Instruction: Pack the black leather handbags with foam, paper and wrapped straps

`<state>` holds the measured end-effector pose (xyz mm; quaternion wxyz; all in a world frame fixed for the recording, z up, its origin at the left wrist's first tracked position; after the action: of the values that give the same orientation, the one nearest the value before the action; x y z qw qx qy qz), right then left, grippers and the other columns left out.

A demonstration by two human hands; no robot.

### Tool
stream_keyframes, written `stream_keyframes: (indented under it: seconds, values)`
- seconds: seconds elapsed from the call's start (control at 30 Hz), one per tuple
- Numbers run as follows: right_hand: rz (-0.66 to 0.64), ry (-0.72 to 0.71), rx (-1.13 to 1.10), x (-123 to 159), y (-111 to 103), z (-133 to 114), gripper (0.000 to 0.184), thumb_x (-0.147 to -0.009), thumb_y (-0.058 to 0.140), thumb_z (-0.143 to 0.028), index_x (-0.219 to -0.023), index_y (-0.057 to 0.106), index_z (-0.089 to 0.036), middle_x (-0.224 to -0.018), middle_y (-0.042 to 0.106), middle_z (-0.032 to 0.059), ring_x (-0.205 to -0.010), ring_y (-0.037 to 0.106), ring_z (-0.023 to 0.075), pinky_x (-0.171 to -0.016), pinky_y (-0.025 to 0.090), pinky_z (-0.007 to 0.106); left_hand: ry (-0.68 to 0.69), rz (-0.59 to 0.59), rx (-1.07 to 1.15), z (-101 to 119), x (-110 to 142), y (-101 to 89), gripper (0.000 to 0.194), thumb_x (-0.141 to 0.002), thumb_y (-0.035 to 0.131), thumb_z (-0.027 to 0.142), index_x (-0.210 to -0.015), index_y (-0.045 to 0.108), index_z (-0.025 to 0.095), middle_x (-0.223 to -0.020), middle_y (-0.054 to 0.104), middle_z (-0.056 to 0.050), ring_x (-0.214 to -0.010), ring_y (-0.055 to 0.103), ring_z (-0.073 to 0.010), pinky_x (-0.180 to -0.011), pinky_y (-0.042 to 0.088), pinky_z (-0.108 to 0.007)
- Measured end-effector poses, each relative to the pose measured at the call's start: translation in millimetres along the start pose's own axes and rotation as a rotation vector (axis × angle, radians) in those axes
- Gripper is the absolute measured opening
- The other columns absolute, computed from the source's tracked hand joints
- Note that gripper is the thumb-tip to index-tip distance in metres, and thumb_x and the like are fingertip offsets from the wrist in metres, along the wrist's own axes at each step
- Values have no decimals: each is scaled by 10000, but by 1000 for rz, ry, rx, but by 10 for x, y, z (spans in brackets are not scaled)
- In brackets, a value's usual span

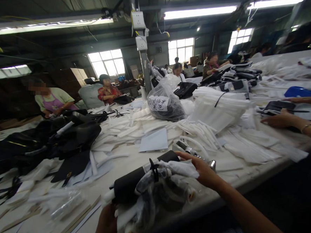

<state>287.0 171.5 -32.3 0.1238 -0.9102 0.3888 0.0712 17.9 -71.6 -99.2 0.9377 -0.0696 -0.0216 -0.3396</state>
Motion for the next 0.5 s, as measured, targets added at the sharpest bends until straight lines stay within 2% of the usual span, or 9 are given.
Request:
stream_keyframes:
  seconds: [0.07, 0.13, 0.2, 0.3, 0.43, 0.5]
  values:
    - [151, -14, -35, -4, -92, -166, 421, -867, 652, -378, -1253, 661, -211, -1299, 658, 101, -1236, 588, 288, -1104, 411, 491, 36, 2, -15, -1, 4, 2, 420, -511, 828, 495, -807, 660, 249, -852, 738, -122, -1075, 618, -441, -871, 556, -481]
    - [175, -104, -12, -24, -122, -397, 386, -950, 543, -420, -1273, 650, -239, -1360, 620, 83, -1301, 535, 274, -1123, 393, 469, 87, -1, -34, -6, -27, -3, 459, -482, 847, 504, -800, 647, 240, -839, 734, -116, -1032, 640, -422, -850, 564, -471]
    - [58, -229, 130, -65, -72, -643, 420, -969, 518, -435, -1344, 597, -263, -1417, 572, 73, -1346, 486, 272, -1142, 366, 469, 148, -37, -64, -23, -92, -14, 486, -454, 854, 528, -766, 630, 229, -786, 727, -103, -938, 674, -391, -802, 581, -454]
    - [-124, -404, 428, -160, 60, -911, 481, -917, 630, -375, -1381, 563, -269, -1409, 574, 80, -1336, 485, 269, -1141, 365, 462, 277, -117, -161, -43, -179, -26, 495, -479, 816, 591, -737, 632, 211, -718, 721, -79, -779, 698, -336, -714, 602, -424]
    - [-237, -528, 572, -355, 154, -1063, 330, -928, 625, -278, -1255, 663, -256, -1150, 704, 80, -1072, 642, 202, -954, 507, 352, 411, -132, -268, 11, -181, -28, 415, -594, 744, 596, -711, 665, 206, -668, 716, -80, -699, 703, -306, -663, 613, -398]
    - [-253, -586, 618, -469, 160, -1120, 256, -926, 626, -247, -1172, 701, -243, -1068, 721, 72, -989, 660, 188, -940, 501, 350, 451, -136, -300, 64, -160, -29, 369, -631, 729, 564, -696, 678, 205, -680, 724, -89, -710, 710, -308, -681, 617, -407]
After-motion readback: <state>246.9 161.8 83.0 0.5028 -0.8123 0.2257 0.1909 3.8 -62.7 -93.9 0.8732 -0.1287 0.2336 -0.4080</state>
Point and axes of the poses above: each hand's wrist, its own x-axis away from the middle knuckle, its own y-axis out of the palm, z = x × y, the point moved 3 cm from there along -x, towards the middle knuckle
